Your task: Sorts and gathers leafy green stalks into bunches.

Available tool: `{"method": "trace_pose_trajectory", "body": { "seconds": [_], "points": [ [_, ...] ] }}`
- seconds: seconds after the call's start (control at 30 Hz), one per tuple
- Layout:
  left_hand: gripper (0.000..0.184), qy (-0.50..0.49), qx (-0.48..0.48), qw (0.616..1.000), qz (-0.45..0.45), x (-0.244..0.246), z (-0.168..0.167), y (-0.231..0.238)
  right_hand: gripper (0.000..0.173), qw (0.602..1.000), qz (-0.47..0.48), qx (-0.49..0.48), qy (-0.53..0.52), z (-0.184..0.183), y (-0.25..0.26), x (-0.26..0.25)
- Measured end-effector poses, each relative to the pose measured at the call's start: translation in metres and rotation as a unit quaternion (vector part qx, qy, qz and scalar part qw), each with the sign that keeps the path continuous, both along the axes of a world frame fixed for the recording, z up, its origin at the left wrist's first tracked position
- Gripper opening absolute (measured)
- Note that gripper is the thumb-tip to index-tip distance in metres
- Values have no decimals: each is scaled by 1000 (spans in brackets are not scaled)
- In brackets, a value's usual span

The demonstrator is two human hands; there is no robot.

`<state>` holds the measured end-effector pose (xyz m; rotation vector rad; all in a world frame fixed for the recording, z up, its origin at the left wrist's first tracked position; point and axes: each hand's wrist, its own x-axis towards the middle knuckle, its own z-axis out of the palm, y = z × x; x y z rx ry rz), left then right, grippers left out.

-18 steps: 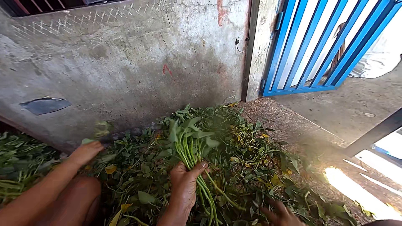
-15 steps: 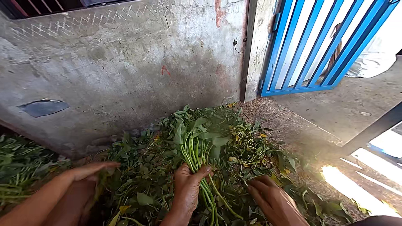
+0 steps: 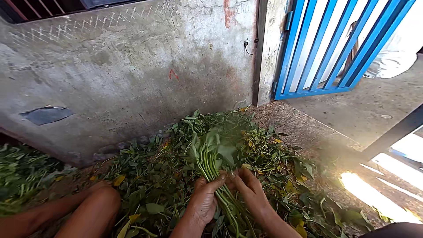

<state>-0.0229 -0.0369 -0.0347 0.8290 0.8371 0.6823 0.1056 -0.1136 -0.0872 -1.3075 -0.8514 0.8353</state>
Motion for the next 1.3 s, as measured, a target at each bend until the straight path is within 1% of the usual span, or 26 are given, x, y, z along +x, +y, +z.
{"method": "trace_pose_trajectory", "body": {
  "seconds": [0.03,0.07,0.13,0.17,0.23,0.3,0.4,0.5,0.53,0.57,0.6,0.67,0.73,0.77,0.8,0.87,0.9,0.93,0.97,1.03,1.07,1.1,1.17,1.23,1.3],
  "points": [
    [13,-9,-9,1000,6,-1,1,3,44,998,60,-23,20,-3,-7,6],
    [13,-17,-22,1000,13,-2,2,5,46,990,127,-46,42,-7,-12,11],
    [14,-24,-41,998,34,0,6,7,38,969,227,-48,81,-16,-16,15],
    [15,-28,-46,997,45,1,7,7,32,963,247,-32,99,-20,-16,13],
    [16,-41,-45,996,60,1,9,8,24,961,247,-6,127,-22,-16,6],
    [16,-63,-37,996,57,-2,9,9,27,962,243,11,128,-21,-13,0],
    [18,-92,-18,995,30,-8,9,12,46,944,294,-7,146,-17,-12,2],
    [19,-126,-8,992,3,-14,9,16,73,924,309,-45,220,-11,-8,7],
    [19,-145,-4,989,-16,-18,10,16,70,916,311,-57,246,-8,-6,10],
    [18,-172,1,984,-44,-22,10,17,59,909,317,-61,265,-6,-4,13],
    [18,-208,8,975,-79,-26,9,18,53,902,324,-60,281,-3,-3,16],
    [22,-279,36,945,-165,-33,6,20,49,899,340,-39,273,2,-2,17],
    [25,-327,70,913,-233,-36,6,23,27,919,328,27,217,5,-3,14],
    [25,-343,78,903,-245,-37,7,24,18,932,307,64,182,6,-3,12],
    [25,-355,82,899,-244,-38,7,24,14,945,277,98,143,6,-2,10],
    [24,-362,86,902,-218,-39,8,25,13,969,195,148,28,7,0,9],
    [23,-358,87,907,-203,-39,8,26,15,974,150,160,-61,8,1,10],
    [23,-351,86,914,-186,-39,8,27,17,967,100,159,-171,9,2,12],
    [22,-343,85,920,-168,-38,8,27,20,945,49,151,-287,10,2,13],
    [21,-321,84,933,-137,-36,7,28,21,862,-46,154,-481,15,4,15],
    [20,-309,85,939,-127,-36,7,28,20,819,-81,161,-545,18,5,16],
    [20,-297,86,943,-118,-35,7,27,18,786,-103,168,-587,21,5,17],
    [21,-269,85,954,-101,-34,8,27,15,749,-123,186,-624,25,3,21],
    [23,-239,83,964,-79,-32,10,25,16,727,-135,208,-640,27,2,25],
    [25,-226,85,968,-63,-31,11,23,17,721,-143,207,-646,28,3,27]
  ]
}}
